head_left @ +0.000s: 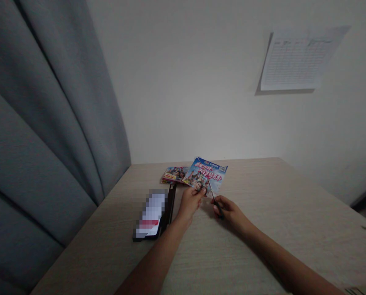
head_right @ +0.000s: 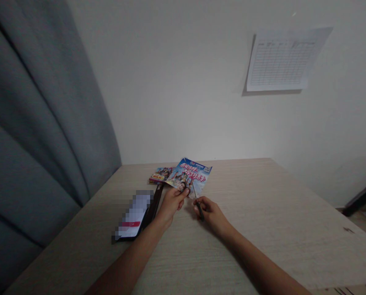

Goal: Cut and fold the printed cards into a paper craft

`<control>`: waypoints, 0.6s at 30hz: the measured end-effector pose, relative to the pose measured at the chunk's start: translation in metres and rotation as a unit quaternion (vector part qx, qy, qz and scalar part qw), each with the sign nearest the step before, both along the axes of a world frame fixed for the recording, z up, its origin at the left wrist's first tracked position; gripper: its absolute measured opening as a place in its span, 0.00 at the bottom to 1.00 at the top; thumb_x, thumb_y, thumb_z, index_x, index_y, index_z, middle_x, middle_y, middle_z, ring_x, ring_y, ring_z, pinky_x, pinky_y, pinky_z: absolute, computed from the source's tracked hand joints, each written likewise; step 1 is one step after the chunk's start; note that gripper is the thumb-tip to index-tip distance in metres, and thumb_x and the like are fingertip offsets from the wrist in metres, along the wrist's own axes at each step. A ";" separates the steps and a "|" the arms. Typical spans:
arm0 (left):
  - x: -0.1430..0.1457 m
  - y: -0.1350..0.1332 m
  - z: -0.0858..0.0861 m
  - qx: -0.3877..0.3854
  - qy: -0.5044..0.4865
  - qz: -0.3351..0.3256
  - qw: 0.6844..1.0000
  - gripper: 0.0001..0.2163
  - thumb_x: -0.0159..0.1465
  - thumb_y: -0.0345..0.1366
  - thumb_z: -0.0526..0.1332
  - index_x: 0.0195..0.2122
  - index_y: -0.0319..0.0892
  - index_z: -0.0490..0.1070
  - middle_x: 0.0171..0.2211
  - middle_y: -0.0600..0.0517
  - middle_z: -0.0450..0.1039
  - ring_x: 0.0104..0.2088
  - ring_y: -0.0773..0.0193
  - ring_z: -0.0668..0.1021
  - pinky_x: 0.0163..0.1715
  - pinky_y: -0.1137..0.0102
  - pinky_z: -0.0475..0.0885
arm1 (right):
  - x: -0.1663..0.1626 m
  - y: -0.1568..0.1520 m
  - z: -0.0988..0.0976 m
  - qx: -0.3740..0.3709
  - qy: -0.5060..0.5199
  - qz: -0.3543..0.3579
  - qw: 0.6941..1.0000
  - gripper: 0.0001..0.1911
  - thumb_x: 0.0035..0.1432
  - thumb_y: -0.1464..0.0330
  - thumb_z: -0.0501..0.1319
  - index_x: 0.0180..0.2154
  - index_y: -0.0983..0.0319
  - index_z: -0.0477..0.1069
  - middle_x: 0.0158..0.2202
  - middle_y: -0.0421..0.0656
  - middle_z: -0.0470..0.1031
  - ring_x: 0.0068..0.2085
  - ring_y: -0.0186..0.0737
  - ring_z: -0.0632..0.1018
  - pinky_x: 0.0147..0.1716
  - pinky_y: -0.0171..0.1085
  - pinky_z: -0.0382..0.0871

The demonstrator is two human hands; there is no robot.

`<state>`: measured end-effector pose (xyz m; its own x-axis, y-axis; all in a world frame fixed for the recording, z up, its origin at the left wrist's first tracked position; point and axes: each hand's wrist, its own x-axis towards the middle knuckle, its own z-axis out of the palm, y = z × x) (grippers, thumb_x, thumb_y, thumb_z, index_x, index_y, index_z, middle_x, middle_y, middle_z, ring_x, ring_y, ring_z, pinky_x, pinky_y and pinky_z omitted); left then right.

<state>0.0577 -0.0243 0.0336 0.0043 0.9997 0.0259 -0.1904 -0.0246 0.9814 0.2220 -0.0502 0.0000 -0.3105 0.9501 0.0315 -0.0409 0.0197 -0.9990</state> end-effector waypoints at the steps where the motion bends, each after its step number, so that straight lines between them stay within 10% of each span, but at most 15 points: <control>1: 0.000 0.000 0.000 0.000 -0.001 -0.001 1.000 0.22 0.46 0.53 0.72 0.24 0.40 0.65 0.14 0.62 0.61 0.12 0.77 0.58 0.13 0.77 0.49 | 0.000 0.000 0.000 0.001 -0.001 0.001 1.000 0.26 0.47 0.47 0.68 0.36 0.60 0.67 0.24 0.34 0.64 0.25 0.32 0.64 0.26 0.34 0.55; 18: -0.001 0.000 -0.001 -0.008 0.012 0.005 1.000 0.23 0.46 0.53 0.72 0.22 0.41 0.65 0.14 0.61 0.61 0.12 0.77 0.59 0.13 0.77 0.49 | 0.002 0.005 -0.011 -0.003 0.014 0.002 1.000 0.24 0.47 0.49 0.69 0.36 0.60 0.68 0.25 0.35 0.65 0.25 0.31 0.63 0.25 0.33 0.54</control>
<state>0.0570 -0.0244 0.0329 -0.0059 0.9999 0.0095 -0.1671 -0.0104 0.9859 0.2239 -0.0457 -0.0112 -0.3131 0.9491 0.0337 -0.0692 0.0126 -0.9975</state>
